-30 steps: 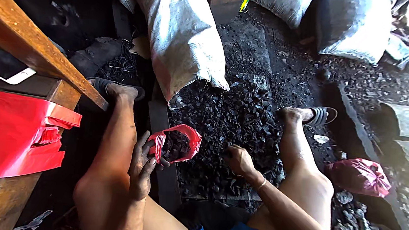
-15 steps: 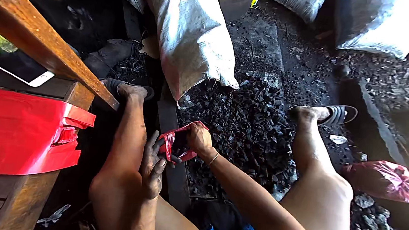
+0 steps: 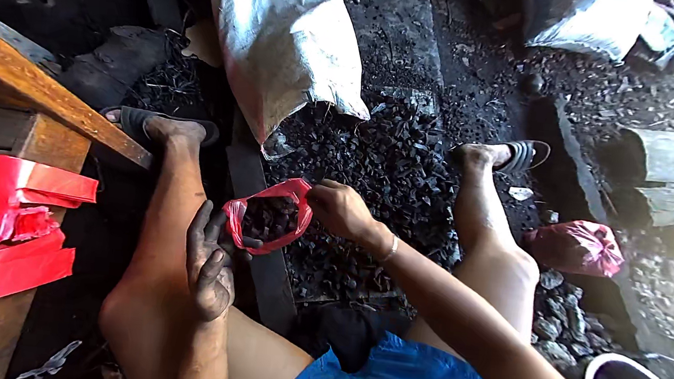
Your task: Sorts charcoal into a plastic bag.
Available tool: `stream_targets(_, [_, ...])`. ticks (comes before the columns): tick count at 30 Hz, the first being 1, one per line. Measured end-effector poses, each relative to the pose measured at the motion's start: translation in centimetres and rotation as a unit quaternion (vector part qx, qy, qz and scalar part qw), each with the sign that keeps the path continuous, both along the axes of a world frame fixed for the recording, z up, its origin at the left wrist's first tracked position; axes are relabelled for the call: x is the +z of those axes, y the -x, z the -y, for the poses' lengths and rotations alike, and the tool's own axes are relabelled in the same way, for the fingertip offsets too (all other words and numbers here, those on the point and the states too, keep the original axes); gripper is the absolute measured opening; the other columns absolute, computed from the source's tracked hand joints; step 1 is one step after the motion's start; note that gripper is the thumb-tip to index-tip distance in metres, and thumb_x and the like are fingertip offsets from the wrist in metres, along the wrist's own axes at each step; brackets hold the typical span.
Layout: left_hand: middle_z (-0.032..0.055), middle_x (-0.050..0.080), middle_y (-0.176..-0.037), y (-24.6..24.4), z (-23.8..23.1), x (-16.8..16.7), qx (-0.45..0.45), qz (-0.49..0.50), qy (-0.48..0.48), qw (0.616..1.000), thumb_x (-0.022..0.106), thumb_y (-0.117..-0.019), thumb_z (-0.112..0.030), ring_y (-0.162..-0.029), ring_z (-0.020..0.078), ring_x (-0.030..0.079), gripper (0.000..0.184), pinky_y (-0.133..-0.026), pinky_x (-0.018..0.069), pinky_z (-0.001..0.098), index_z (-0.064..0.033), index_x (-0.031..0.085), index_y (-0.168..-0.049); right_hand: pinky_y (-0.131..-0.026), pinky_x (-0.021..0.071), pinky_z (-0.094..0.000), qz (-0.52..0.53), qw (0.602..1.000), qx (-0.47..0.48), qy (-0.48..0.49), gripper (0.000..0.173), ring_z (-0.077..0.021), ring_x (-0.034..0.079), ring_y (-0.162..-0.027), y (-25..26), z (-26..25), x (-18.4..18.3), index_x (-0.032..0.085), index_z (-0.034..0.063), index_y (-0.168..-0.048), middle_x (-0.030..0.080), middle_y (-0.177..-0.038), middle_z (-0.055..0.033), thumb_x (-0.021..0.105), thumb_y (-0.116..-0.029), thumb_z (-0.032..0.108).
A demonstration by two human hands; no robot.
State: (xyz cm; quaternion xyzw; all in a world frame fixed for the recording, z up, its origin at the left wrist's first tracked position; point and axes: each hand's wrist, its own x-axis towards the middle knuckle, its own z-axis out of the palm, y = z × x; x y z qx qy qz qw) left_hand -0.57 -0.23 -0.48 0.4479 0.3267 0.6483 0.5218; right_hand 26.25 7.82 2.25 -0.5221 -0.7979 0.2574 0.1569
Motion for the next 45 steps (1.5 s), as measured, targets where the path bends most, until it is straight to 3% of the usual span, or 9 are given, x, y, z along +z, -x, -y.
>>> stream_targets(7, [0.0166, 0.048, -0.149, -0.2, -0.3, 0.3, -0.014, 0.005, -0.002, 1.0, 0.059, -0.0957, -0.045, -0.105, 0.024, 0.068, 0.085, -0.066, 0.0605, 0.0327, -0.0036, 0.018, -0.157, -0.086, 0.0579, -0.0567, 0.201, 0.971, 0.024, 0.124, 0.029, -0.0373, 0.067, -0.114, -7.5, 7.7, -10.8, 0.07, 0.0085, -0.119, 0.068, -0.123, -0.0164, 0.063, -0.0982, 0.028])
stream_targets(10, [0.0154, 0.047, -0.15, -0.2, -0.1, 0.3, -0.003, 0.001, 0.002, 1.0, 0.06, -0.0954, -0.045, -0.105, 0.0224, 0.068, 0.084, -0.065, 0.0606, 0.032, -0.004, 0.019, -0.157, -0.091, 0.0551, -0.0578, 0.218, 0.965, 0.003, 0.144, 0.037, -0.0404, 0.064, -0.118, -6.4, 8.1, -12.5, 0.062, 0.0076, -0.13, 0.066, -0.128, -0.0197, 0.065, -0.0966, 0.024])
stream_targets(15, [0.0145, 0.048, -0.149, -0.4, -0.1, 0.4, 0.018, -0.011, 0.001, 1.0, 0.058, -0.0955, -0.046, -0.098, 0.0201, 0.069, 0.085, -0.061, 0.0593, 0.0291, -0.0028, 0.018, -0.157, -0.092, 0.0549, -0.0574, 0.212, 0.967, 0.03, 0.139, 0.029, -0.0404, 0.065, -0.115, -5.5, 7.7, -13.9, 0.066, 0.0109, -0.126, 0.067, -0.122, -0.0197, 0.057, -0.099, 0.017])
stream_targets(21, [0.0163, 0.047, -0.149, -0.2, 0.0, 0.1, 0.011, -0.011, 0.013, 1.0, 0.058, -0.0947, -0.046, -0.094, 0.0211, 0.069, 0.086, -0.059, 0.0594, 0.0309, -0.0034, 0.018, -0.157, -0.091, 0.0567, -0.0567, 0.129, 0.977, 0.011, 0.172, 0.028, -0.0322, 0.07, -0.107, -7.1, 7.9, -12.8, 0.071, 0.0174, -0.12, 0.072, -0.115, -0.0114, 0.066, -0.0949, 0.029])
stream_targets(26, [0.0169, 0.05, -0.146, 0.0, 0.1, 0.1, -0.003, -0.043, 0.012, 0.999, 0.058, -0.0945, -0.051, -0.096, 0.021, 0.068, 0.089, -0.061, 0.0588, 0.031, -0.0013, 0.018, -0.157, -0.095, 0.0588, -0.0388, -0.08, 0.996, -0.038, 0.017, 0.024, -0.0155, 0.072, -0.102, -5.2, 4.5, -4.2, 0.075, 0.0129, -0.112, 0.076, -0.108, -0.0039, 0.073, -0.0939, 0.029])
stream_targets(29, [0.0186, 0.049, -0.147, 0.1, 0.1, -0.2, 0.0, -0.079, 0.011, 0.997, 0.057, -0.0939, -0.052, -0.112, 0.0252, 0.064, 0.09, -0.074, 0.0602, 0.0354, -0.0003, 0.018, -0.157, -0.091, 0.0603, -0.0342, -0.132, 0.99, -0.001, -0.043, 0.021, -0.0097, 0.072, -0.096, -0.6, 1.6, 0.3, 0.077, 0.0153, -0.109, 0.076, -0.103, 0.0003, 0.072, -0.0967, 0.031])
stream_targets(32, [0.0198, 0.047, -0.149, 0.4, 0.0, -0.7, 0.003, -0.078, 0.006, 0.997, 0.057, -0.0938, -0.053, -0.123, 0.029, 0.058, 0.092, -0.092, 0.0562, 0.0411, -0.0002, 0.018, -0.157, -0.095, 0.0576, -0.0478, -0.067, 0.989, 0.131, -0.019, 0.023, -0.0233, 0.071, -0.105, 4.7, -1.4, 0.1, 0.073, 0.014, -0.118, 0.074, -0.112, -0.0076, 0.068, -0.0984, 0.024])
stream_targets(36, [0.0203, 0.05, -0.145, 0.5, 0.3, -0.5, 0.003, -0.044, 0.009, 0.999, 0.059, -0.0939, -0.053, -0.098, 0.0272, 0.068, 0.094, -0.065, 0.0607, 0.0391, 0.0, 0.014, -0.157, -0.093, 0.0527, -0.0662, 0.123, 0.957, 0.252, 0.069, 0.031, -0.0451, 0.066, -0.113, 8.0, -4.4, -2.7, 0.066, 0.0072, -0.129, 0.067, -0.126, -0.0229, 0.058, -0.0998, 0.005])
stream_targets(45, [0.0199, 0.049, -0.145, 0.5, 0.2, 0.0, -0.009, -0.019, 0.026, 0.999, 0.061, -0.0932, -0.051, -0.102, 0.0264, 0.067, 0.094, -0.067, 0.0605, 0.0363, -0.0002, 0.014, -0.157, -0.107, 0.0466, -0.0582, 0.25, 0.921, 0.289, 0.078, 0.024, -0.0387, 0.062, -0.122, 4.7, -4.8, -3.6, 0.071, 0.0021, -0.115, 0.068, -0.121, -0.0204, 0.052, -0.1002, -0.001])
